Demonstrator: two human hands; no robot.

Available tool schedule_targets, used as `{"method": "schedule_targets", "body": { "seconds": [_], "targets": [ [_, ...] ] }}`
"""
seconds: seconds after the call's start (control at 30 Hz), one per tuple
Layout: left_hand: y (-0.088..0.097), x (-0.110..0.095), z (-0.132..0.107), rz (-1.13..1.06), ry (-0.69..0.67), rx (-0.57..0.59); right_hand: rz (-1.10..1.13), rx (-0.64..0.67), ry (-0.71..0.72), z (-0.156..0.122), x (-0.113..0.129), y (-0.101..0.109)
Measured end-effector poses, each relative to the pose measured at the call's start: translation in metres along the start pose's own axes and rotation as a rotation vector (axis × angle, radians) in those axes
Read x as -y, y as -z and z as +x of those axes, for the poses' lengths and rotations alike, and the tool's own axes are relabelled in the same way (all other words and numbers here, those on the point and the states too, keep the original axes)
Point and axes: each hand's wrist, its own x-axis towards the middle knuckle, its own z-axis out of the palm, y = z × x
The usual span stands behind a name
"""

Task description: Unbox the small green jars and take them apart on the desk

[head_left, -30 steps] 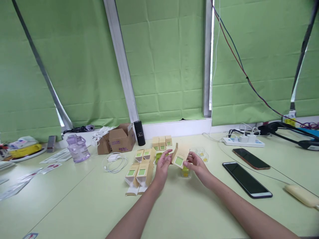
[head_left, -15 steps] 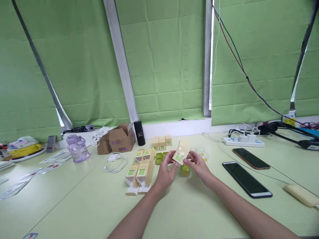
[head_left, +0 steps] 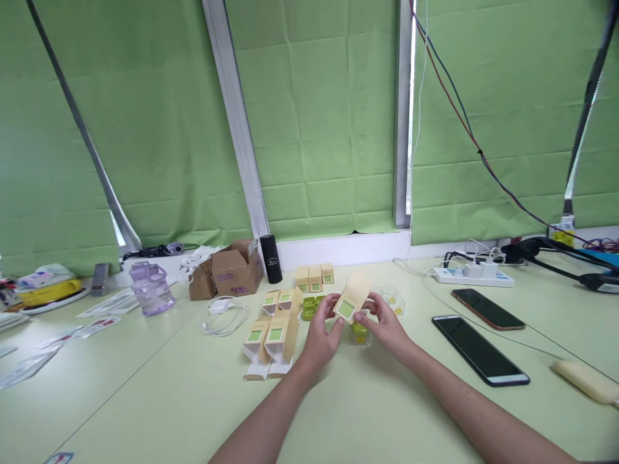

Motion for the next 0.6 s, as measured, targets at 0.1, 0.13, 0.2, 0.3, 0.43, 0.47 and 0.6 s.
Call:
{"method": "schedule_targets", "body": {
  "seconds": [0.1, 0.13, 0.2, 0.3, 0.43, 0.47, 0.6],
  "targets": [
    [0.0005, 0.0008, -0.0002, 0.038, -0.021, 0.005, -0.007, 0.012, -0.004, -0.0011, 0.0014, -0.0006],
    [0.0008, 0.0014, -0.0002, 0.054, -0.029, 0.007, -0.013, 0.015, -0.006, -0.0014, 0.0019, -0.0007],
    [0.0013, 0.0027, -0.0002, 0.088, -0.047, 0.01, -0.016, 0.023, -0.008, -0.0022, 0.0031, -0.0009],
    [0.0017, 0.0036, 0.0, 0.131, -0.066, 0.012, -0.003, 0.048, -0.001, -0.0037, 0.0058, -0.0015],
    [0.0016, 0.0033, 0.0009, 0.145, -0.066, 0.02, -0.027, 0.037, 0.001, -0.0053, 0.0089, -0.002],
    [0.0016, 0.0032, 0.0011, 0.146, -0.064, 0.021, -0.037, 0.034, -0.003, -0.0055, 0.0091, -0.002],
    [0.002, 0.0037, 0.0011, 0.148, -0.054, 0.01, -0.051, 0.036, -0.015, -0.0057, 0.0093, -0.0023]
  ]
}}
